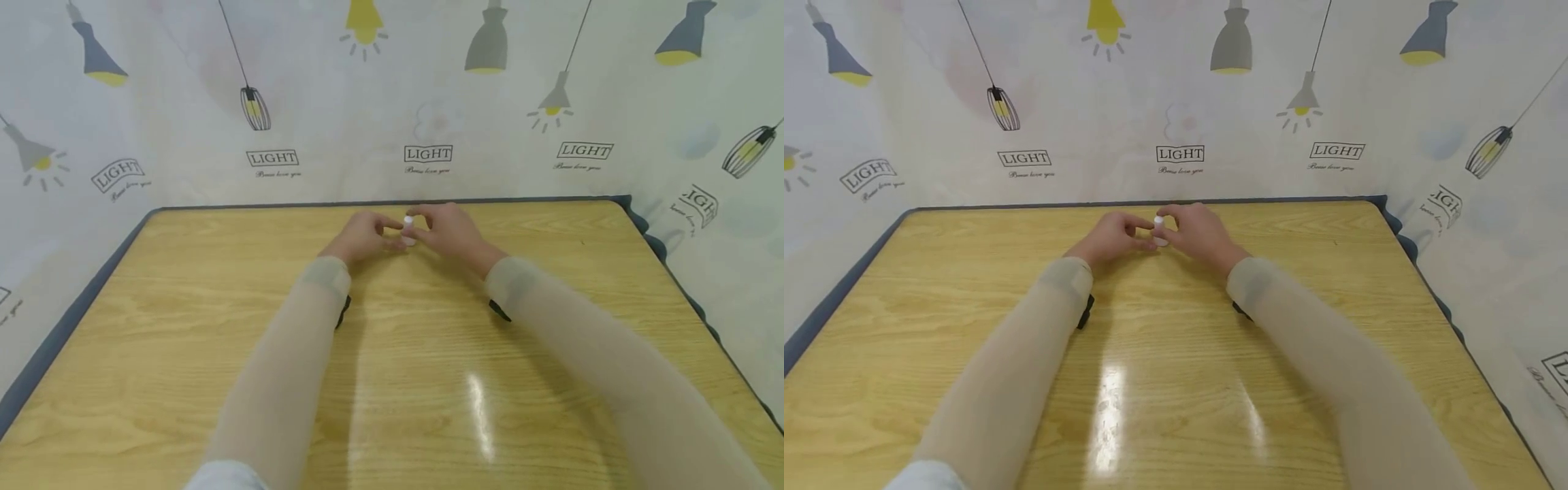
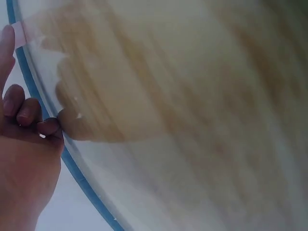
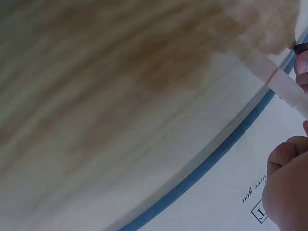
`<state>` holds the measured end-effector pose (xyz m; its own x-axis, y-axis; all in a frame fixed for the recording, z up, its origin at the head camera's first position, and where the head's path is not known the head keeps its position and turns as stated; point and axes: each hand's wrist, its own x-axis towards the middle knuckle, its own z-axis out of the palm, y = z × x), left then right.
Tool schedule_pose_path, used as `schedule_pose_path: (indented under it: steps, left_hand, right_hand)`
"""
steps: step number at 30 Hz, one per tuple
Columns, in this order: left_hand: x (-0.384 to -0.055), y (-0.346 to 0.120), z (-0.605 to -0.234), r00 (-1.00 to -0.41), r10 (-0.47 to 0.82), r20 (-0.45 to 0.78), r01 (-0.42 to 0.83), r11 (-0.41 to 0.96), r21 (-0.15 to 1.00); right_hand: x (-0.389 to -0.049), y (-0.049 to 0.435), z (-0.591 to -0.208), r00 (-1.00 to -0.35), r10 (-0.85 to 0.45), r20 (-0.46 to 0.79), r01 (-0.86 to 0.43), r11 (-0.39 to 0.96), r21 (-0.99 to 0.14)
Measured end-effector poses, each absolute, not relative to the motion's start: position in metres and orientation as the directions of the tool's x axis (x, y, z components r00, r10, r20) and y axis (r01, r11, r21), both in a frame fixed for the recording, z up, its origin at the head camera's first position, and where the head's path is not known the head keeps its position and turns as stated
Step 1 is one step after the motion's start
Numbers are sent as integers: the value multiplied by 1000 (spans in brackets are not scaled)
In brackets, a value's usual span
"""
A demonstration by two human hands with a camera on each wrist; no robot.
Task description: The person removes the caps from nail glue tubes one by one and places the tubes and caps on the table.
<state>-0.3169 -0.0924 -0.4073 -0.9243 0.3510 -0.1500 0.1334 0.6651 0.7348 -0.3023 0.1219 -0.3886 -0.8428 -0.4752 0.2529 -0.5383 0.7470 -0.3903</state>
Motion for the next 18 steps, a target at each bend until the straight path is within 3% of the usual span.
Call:
schedule_pose_path:
  steps: [9,18]
  left_hand:
    - [-315,-88,-408,-912,314,-265,1,646,763]
    - [-313,-83,-408,-916,296,-269,1,674,739]
  right_hand:
    - [-300,119,-395,-841,-431,327,-541,685,-488]
    - [-302,120,-401,-854,-388,347,-520,677,-521]
